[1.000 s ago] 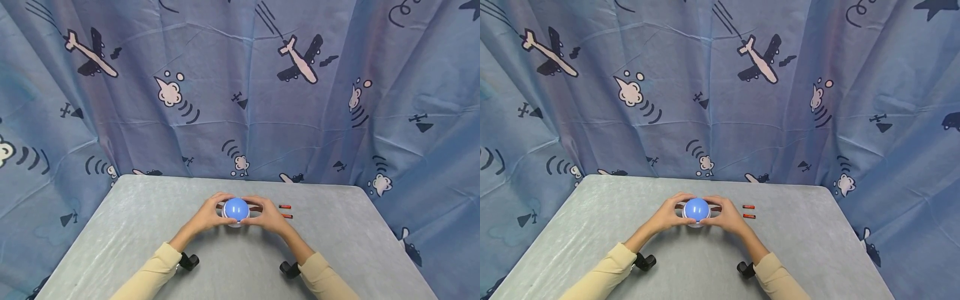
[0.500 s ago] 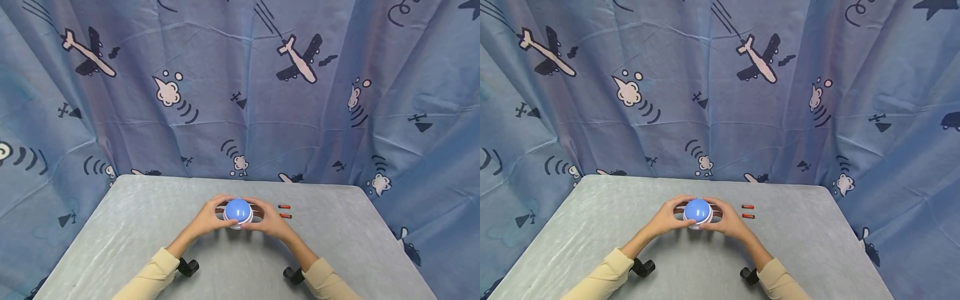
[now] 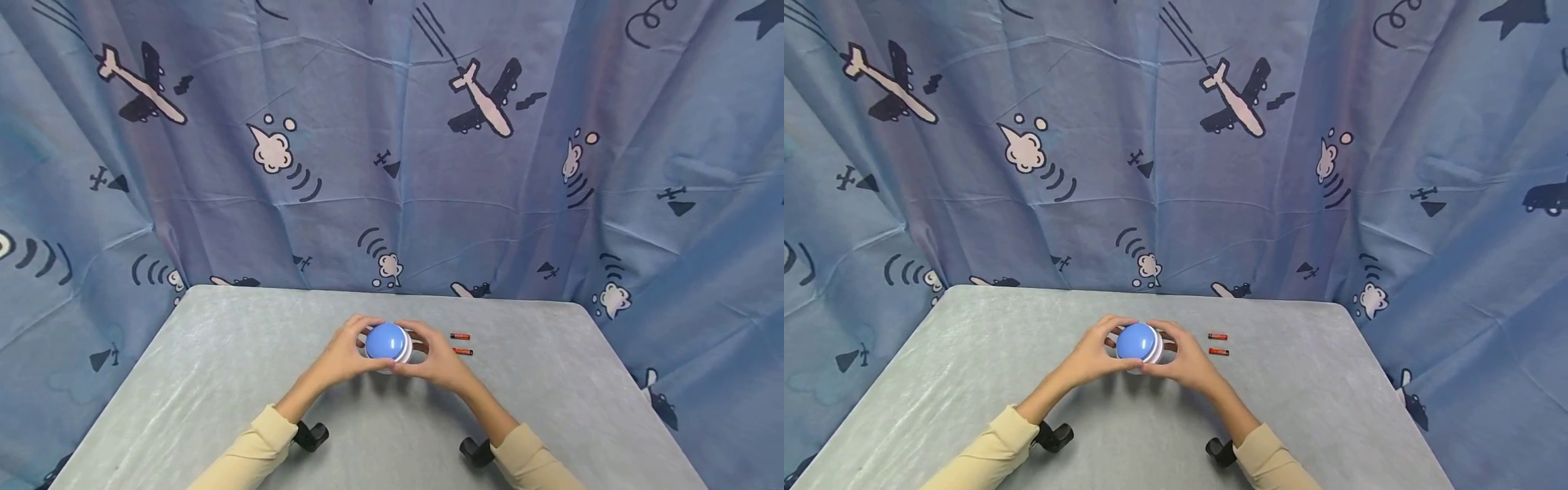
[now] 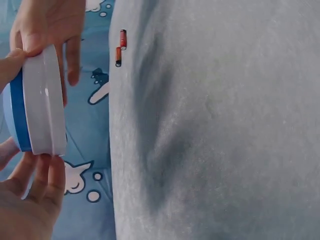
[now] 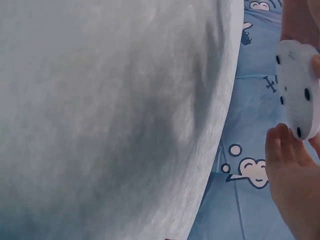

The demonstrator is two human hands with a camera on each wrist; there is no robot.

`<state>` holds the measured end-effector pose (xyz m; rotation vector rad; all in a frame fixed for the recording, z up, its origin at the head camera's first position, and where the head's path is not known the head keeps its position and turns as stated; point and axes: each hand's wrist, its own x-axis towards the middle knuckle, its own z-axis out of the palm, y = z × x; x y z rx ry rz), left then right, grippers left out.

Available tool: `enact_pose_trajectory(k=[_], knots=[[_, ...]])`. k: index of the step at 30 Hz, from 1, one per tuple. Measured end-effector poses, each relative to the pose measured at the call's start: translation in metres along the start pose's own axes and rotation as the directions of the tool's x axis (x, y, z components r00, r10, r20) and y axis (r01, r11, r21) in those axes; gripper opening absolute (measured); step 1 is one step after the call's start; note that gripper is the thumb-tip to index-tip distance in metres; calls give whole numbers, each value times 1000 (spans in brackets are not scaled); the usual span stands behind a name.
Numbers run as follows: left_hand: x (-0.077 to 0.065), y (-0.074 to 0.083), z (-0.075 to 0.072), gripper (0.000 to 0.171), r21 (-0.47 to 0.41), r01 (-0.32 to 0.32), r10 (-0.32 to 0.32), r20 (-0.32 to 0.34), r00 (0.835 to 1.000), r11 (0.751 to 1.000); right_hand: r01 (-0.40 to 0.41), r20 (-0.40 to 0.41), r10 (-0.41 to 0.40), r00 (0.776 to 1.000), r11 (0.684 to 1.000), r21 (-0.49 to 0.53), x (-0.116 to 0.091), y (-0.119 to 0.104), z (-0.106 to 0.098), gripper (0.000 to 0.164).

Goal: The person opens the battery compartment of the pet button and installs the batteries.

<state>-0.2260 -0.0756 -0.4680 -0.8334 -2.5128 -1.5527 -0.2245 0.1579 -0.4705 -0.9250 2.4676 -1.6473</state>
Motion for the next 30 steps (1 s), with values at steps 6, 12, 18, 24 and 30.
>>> enact_pose_trajectory(k=[6, 12, 18, 24, 30], knots=[[-1, -3, -2, 67, -76, 28, -30, -30, 999, 997, 4, 25, -4, 1000, 1000, 13, 0, 5, 2, 89], [-2, -4, -2, 75, -67, 56, -55, 18, 998, 996, 16, 12, -16, 1000, 1000, 7, 1, 10, 5, 88], [-1, -1, -1, 70, -51, 64, -63, 19, 998, 997, 12, 3, -12, 1000, 1000, 28, 2, -7, 6, 85], [-3, -1, -1, 67, -160, 84, -79, 38, 996, 984, -17, 3, 16, 1000, 998, 58, 0, 3, 8, 91], [0, -1, 0, 70, -290, 82, -60, 85, 995, 953, 1, -14, 0, 1000, 998, 62, 0, 13, 7, 93]])
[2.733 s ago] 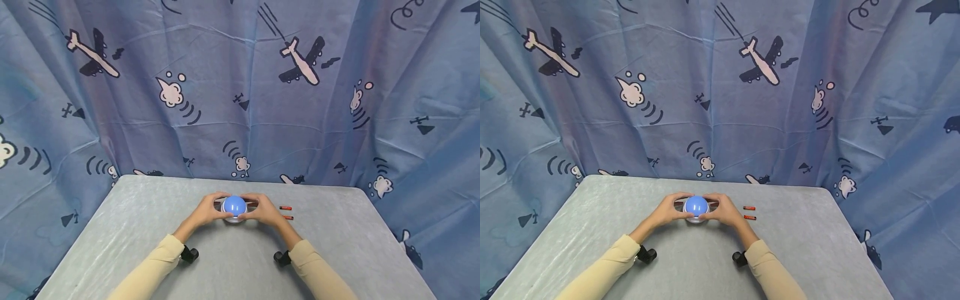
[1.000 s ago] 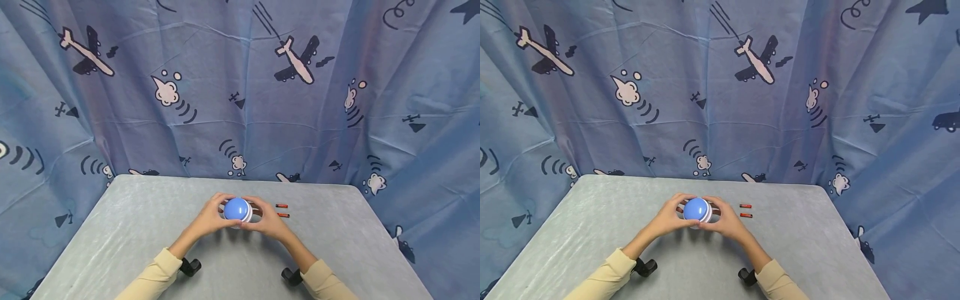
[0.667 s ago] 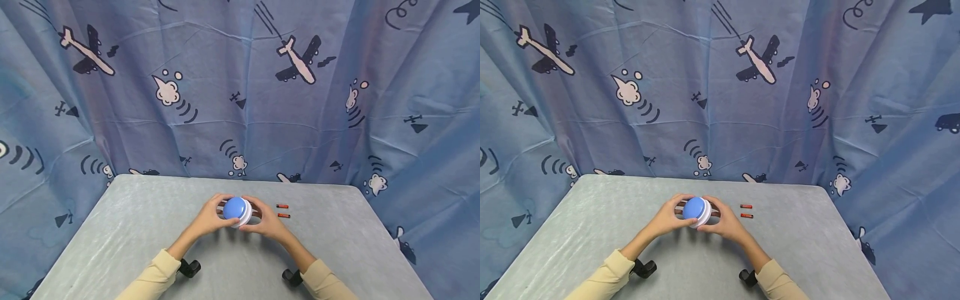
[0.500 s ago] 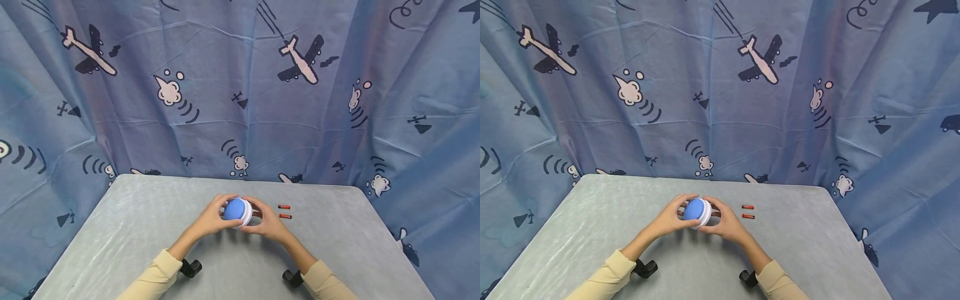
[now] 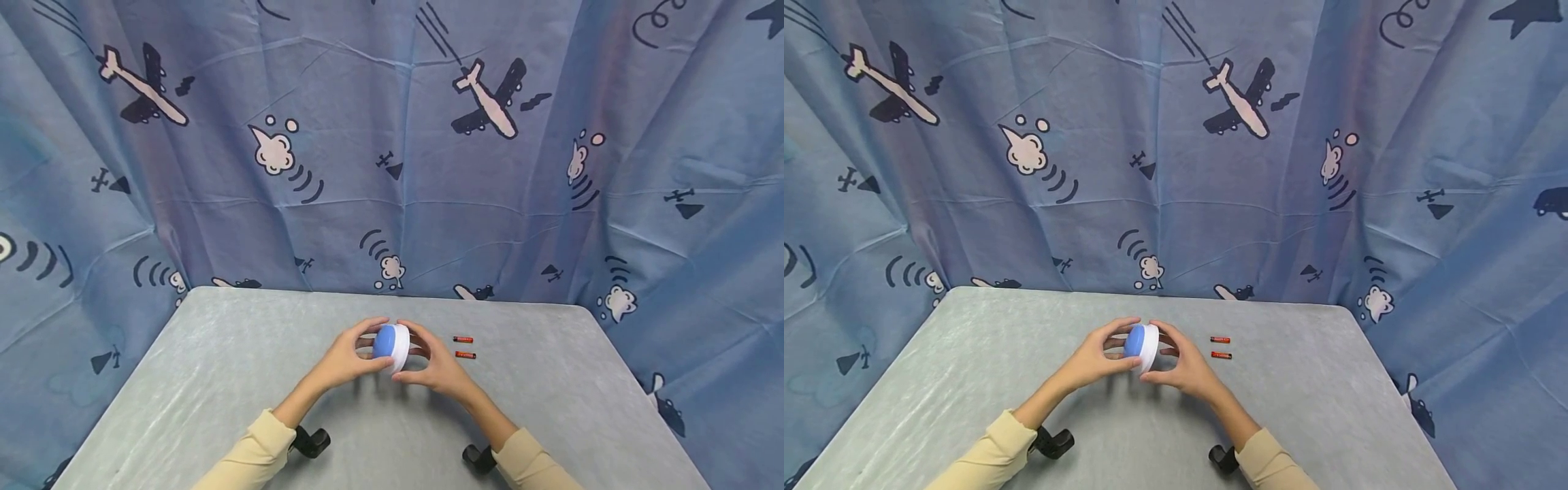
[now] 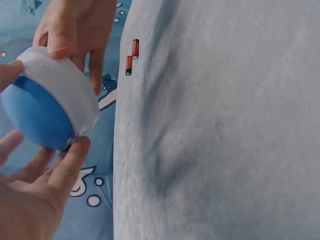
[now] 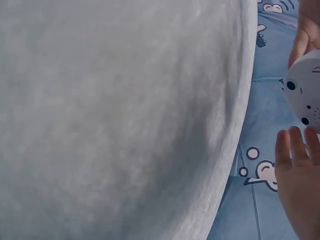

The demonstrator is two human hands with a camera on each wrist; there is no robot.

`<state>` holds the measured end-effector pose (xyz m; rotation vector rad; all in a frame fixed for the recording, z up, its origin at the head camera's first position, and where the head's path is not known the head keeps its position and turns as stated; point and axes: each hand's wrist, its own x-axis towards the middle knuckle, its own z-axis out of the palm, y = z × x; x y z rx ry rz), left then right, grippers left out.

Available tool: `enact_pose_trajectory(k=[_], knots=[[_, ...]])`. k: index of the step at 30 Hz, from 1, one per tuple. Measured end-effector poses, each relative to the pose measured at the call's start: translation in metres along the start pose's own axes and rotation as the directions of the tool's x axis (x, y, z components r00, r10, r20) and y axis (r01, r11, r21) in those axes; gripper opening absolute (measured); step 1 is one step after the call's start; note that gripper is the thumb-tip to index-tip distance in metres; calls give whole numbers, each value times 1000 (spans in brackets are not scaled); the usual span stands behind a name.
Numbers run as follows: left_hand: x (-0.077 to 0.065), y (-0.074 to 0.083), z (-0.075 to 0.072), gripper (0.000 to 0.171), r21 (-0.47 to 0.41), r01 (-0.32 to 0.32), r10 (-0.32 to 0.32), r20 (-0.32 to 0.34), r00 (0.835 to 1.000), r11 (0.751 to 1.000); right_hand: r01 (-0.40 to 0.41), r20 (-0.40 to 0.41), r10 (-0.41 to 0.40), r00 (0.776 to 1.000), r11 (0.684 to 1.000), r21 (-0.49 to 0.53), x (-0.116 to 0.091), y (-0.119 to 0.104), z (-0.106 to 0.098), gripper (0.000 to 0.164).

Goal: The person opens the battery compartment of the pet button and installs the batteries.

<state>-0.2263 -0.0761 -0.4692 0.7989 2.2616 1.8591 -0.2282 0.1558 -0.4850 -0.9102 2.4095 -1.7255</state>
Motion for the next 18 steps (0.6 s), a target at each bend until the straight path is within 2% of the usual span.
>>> enact_pose_trajectory(k=[6, 14, 18], knots=[[0, 2, 3, 71, 8, -31, 30, 52, 998, 999, -2, 17, 2, 1000, 1000, -6, -3, -6, -3, 91], [-3, 1, 4, 61, -47, -15, 16, 37, 999, 999, -57, 99, 49, 994, 996, 74, -7, -9, -6, 95], [-2, -1, 4, 60, -81, -33, 37, 55, 998, 996, -77, 98, 71, 993, 995, 63, -9, -9, -9, 95]])
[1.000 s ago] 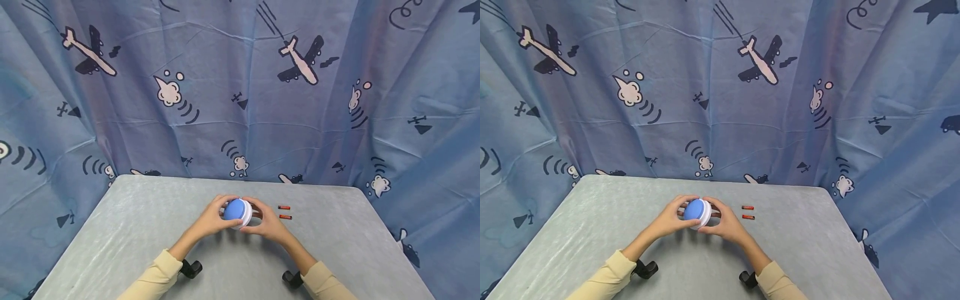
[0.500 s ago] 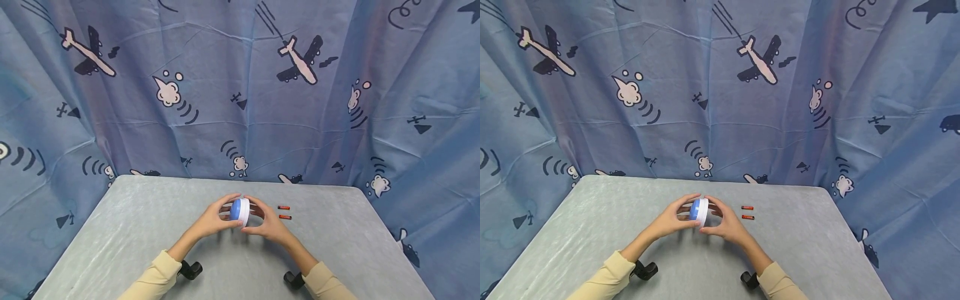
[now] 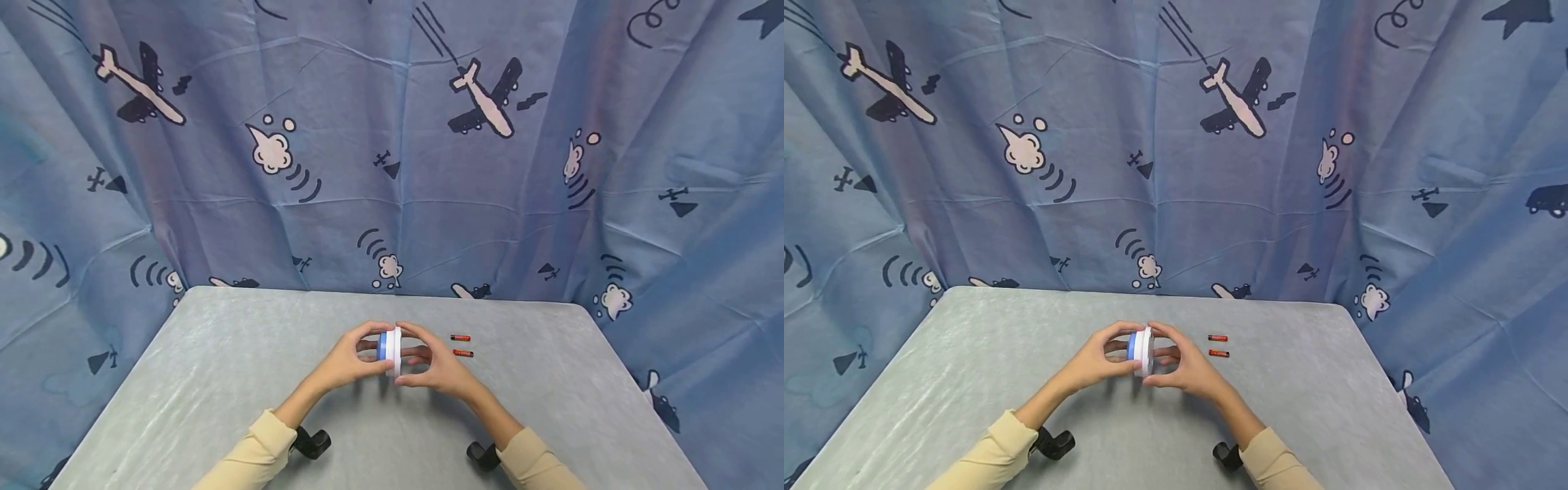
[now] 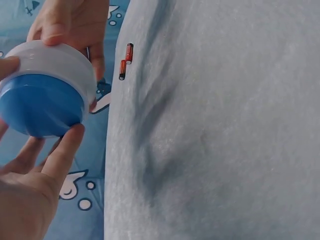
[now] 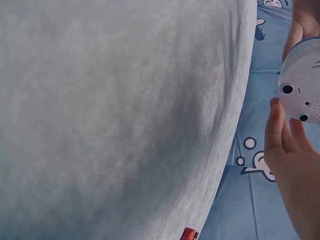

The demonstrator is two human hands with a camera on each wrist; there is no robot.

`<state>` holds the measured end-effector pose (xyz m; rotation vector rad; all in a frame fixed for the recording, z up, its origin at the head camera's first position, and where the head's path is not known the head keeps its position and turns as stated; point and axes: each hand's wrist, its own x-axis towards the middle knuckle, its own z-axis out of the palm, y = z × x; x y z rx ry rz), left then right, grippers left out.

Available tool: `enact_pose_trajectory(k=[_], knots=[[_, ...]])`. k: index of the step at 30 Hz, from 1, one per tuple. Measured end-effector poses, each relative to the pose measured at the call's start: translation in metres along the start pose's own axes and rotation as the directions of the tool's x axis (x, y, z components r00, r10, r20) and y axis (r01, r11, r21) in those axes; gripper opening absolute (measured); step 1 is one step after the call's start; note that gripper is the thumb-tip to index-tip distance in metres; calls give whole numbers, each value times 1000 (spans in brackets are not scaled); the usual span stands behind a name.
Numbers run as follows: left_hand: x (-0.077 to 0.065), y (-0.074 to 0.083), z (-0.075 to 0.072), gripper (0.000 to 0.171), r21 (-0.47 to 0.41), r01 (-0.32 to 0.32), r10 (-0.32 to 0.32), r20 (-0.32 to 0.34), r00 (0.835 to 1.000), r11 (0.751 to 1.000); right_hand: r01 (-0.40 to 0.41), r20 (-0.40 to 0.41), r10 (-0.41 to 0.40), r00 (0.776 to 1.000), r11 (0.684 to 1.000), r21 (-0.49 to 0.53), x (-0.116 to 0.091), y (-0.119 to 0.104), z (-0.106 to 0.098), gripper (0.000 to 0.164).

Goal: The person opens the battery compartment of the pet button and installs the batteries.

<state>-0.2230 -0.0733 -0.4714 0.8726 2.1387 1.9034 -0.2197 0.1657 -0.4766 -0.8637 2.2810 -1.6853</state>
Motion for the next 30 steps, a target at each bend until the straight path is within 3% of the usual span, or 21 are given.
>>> enact_pose_trajectory(k=[8, 14, 21, 30], knots=[[1, 2, 1, 73, 55, -24, 22, 50, 998, 998, -17, -34, 12, 999, 990, -137, -2, 1, -1, 92], [0, 0, 0, 73, 80, 10, -12, 27, 1000, 997, -9, -27, 4, 1000, 979, -202, -3, 3, -4, 92], [-1, -6, -2, 70, 49, 32, -35, 56, 998, 998, -33, -18, 29, 999, 965, -260, -4, 7, -7, 94], [-3, -13, 3, 80, 79, 84, -89, 65, 994, 993, -84, -44, 73, 996, 929, -361, -5, 8, -5, 94]])
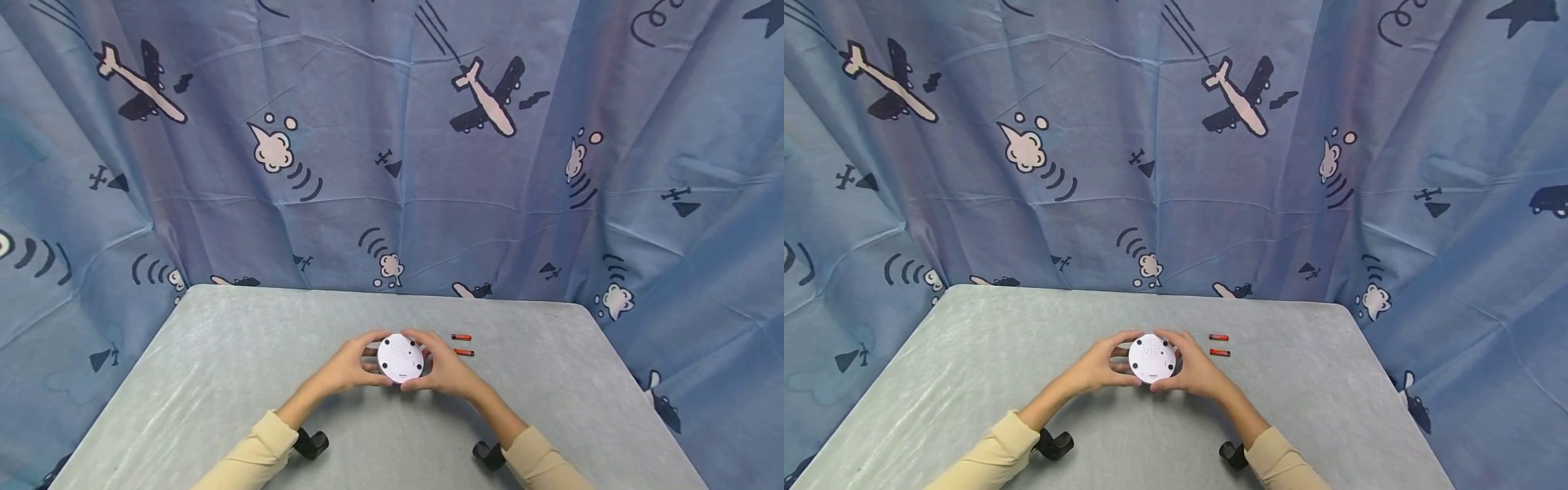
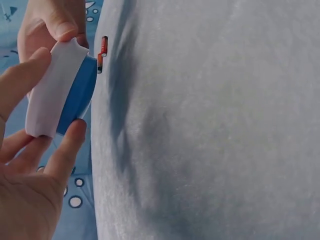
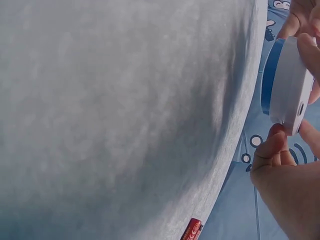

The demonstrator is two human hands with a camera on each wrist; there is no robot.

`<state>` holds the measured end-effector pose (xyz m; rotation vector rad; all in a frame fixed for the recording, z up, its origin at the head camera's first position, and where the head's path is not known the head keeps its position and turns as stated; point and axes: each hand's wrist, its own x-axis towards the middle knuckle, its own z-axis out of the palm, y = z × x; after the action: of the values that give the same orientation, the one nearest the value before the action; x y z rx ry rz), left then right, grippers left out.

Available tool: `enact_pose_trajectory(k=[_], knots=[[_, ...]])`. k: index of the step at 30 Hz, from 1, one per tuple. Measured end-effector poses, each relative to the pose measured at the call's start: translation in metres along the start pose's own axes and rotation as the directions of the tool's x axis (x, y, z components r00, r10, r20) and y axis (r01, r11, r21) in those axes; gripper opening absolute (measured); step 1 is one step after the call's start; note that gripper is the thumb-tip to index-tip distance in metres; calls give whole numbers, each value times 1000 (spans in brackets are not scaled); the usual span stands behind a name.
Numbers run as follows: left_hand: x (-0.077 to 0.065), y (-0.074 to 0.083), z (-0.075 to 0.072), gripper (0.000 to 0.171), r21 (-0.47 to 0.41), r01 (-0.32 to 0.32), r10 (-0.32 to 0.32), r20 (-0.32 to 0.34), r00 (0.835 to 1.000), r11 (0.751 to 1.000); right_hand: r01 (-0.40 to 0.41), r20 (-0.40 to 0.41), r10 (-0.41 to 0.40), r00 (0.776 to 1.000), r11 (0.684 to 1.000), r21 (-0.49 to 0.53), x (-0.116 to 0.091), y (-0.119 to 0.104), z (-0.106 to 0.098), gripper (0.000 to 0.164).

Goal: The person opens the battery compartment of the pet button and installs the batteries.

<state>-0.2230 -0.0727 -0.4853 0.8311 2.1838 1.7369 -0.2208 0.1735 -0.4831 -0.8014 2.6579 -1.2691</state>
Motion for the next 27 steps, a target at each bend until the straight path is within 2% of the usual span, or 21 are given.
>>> enact_pose_trajectory(k=[5, 10, 14, 20, 27], knots=[[2, -6, 4, 83, 37, 12, -11, -20, 1000, 999, -29, 5, 29, 1000, 999, -22, 0, 2, 3, 93], [3, -11, 4, 83, 128, 26, -22, -35, 999, 991, -33, 27, 33, 999, 999, -11, 1, 4, 6, 86], [2, -14, 2, 83, 171, 26, -19, -41, 999, 985, -8, 37, 7, 999, 1000, 23, 2, 6, 6, 79], [1, -14, 2, 83, 188, 12, -4, -44, 999, 982, -1, 52, -4, 999, 995, 105, 6, 12, 5, 71], [0, -9, 2, 79, 219, -13, 26, -58, 998, 976, -7, 105, -15, 994, 979, 205, 10, 11, 3, 71]])
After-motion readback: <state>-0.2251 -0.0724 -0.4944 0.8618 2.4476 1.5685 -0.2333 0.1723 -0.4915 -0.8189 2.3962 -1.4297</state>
